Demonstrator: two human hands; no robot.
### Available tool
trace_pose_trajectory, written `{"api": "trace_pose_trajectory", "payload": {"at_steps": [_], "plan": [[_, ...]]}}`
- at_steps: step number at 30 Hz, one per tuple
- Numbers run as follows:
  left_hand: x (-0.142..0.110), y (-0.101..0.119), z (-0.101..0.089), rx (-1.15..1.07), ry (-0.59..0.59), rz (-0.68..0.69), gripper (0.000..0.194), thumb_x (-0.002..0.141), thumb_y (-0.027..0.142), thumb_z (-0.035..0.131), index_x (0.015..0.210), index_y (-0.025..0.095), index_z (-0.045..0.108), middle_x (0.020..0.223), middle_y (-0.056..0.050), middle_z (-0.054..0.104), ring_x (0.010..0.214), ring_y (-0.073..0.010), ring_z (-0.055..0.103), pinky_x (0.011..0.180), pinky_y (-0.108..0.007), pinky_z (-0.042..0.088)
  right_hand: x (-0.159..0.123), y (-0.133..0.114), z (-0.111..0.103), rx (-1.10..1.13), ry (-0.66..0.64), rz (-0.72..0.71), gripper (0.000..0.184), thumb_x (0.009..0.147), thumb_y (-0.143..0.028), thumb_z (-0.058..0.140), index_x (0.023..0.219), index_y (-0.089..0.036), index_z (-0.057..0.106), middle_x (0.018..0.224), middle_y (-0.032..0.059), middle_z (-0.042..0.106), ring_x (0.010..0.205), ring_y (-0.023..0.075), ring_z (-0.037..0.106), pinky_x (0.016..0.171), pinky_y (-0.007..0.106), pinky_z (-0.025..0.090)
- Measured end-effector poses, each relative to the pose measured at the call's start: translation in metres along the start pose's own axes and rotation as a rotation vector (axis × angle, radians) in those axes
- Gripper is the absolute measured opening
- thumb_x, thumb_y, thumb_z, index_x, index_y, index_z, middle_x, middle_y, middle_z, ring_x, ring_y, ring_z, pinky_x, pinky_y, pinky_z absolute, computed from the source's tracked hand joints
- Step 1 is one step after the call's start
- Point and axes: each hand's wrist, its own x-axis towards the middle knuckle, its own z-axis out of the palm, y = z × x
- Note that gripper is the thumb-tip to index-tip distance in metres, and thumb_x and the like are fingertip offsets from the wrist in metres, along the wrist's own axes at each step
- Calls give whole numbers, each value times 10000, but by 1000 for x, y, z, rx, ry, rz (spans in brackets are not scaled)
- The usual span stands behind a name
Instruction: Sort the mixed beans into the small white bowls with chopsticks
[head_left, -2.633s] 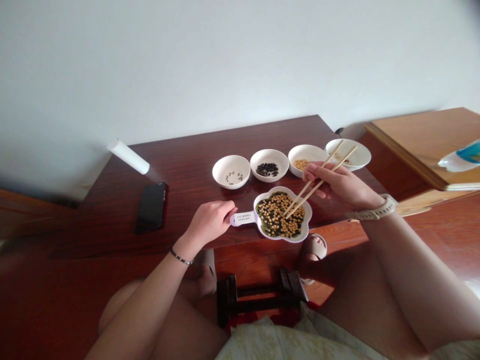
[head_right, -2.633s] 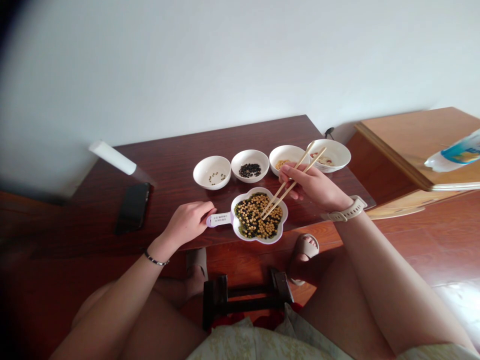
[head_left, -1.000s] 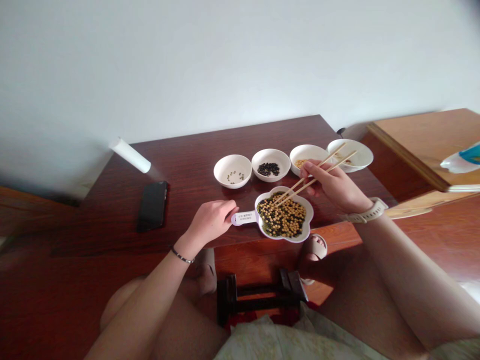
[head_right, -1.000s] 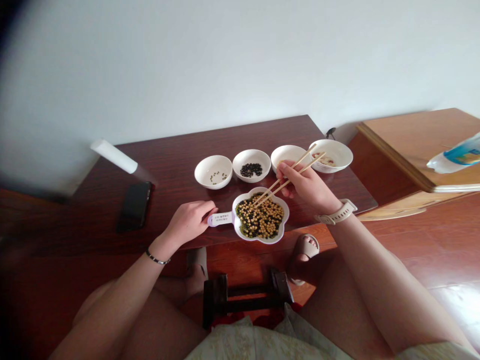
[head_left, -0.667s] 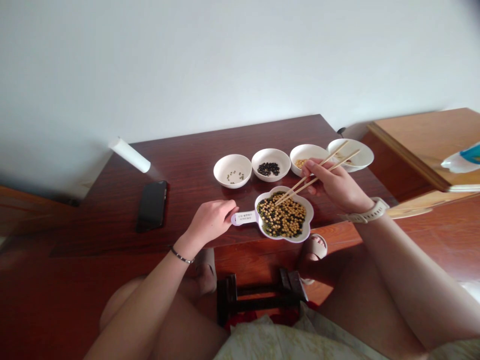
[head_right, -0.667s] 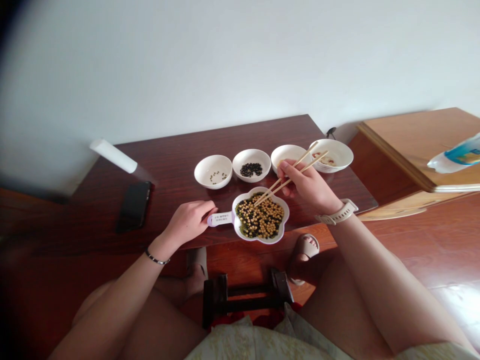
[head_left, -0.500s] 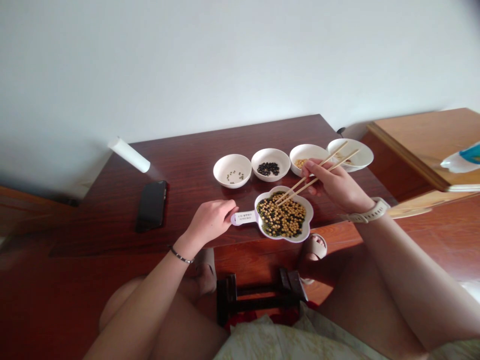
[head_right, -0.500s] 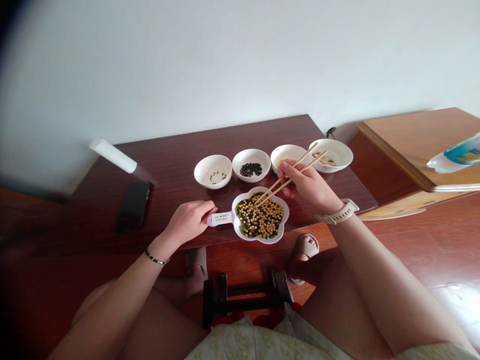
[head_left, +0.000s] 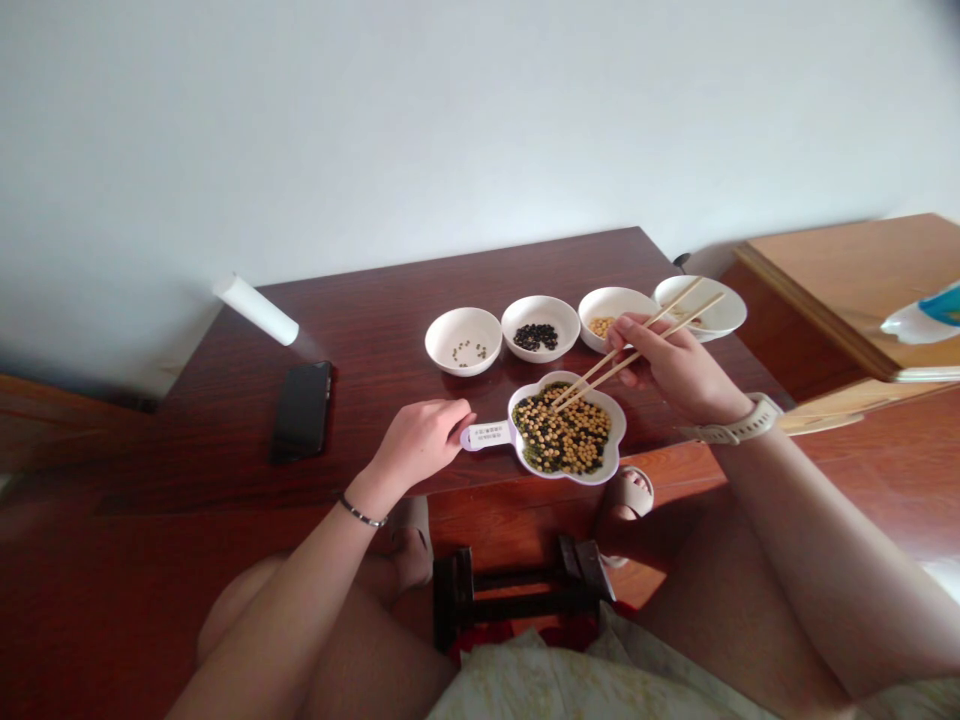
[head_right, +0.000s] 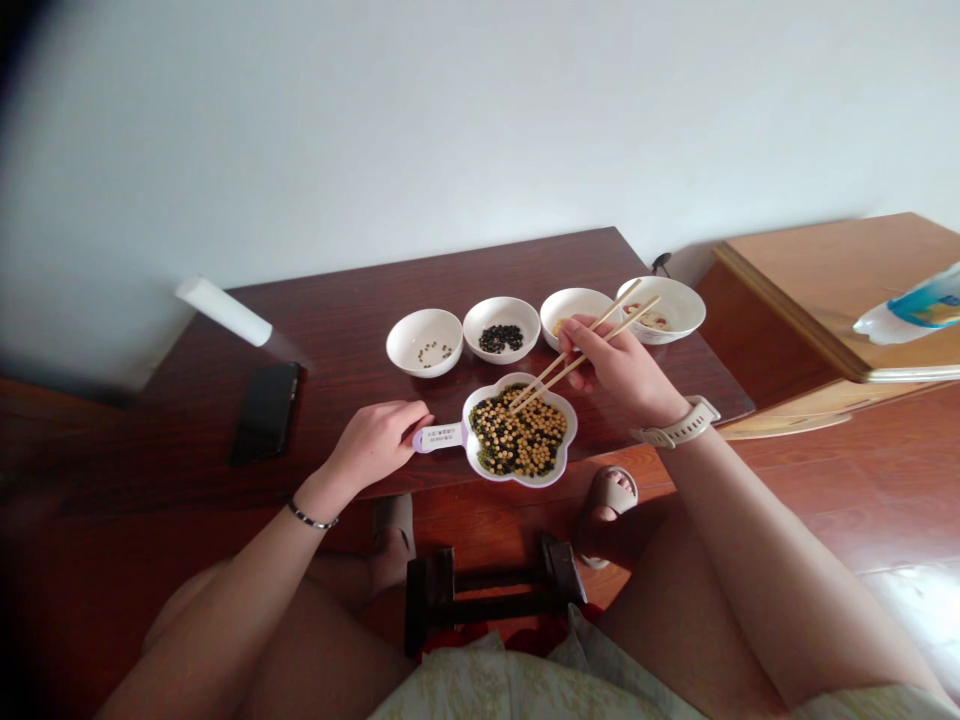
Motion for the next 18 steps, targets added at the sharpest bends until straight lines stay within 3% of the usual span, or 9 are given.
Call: {"api": "trace_pose_trajectory", "payload": {"at_steps": [5,12,15,18], "plan": [[0,-1,1,9,-2,7,246,1053,288,516,827,214,580,780,-22,680,708,-185,625,638,-338,318,0,0,-1,77,24,-13,352,1031,-447,619,801,-181,622,697,15,530,515,87,477,447,219,335],[-2,-2,3,24,3,6,256,1061,291,502,828,215,575,774,-20,676,701,-182,621,634,-335,322,6,-5,-24,313,218,-90,273,955,-315,712,757,-168,595,755,18,536,526,67,436,416,195,302],[-3,-3,4,24,2,5,255,1063,291,494,831,215,569,776,-21,674,707,-182,622,638,-332,327,11,-6,-42,411,354,-156,246,929,-265,716,749,-163,585,756,12,529,516,62,408,395,199,246],[-2,-2,3,21,0,4,248,1059,284,493,835,215,574,772,-21,670,700,-182,616,634,-328,327,16,-5,-58,430,574,-238,245,943,-163,658,715,-164,566,757,20,526,539,67,440,418,197,248]]}}
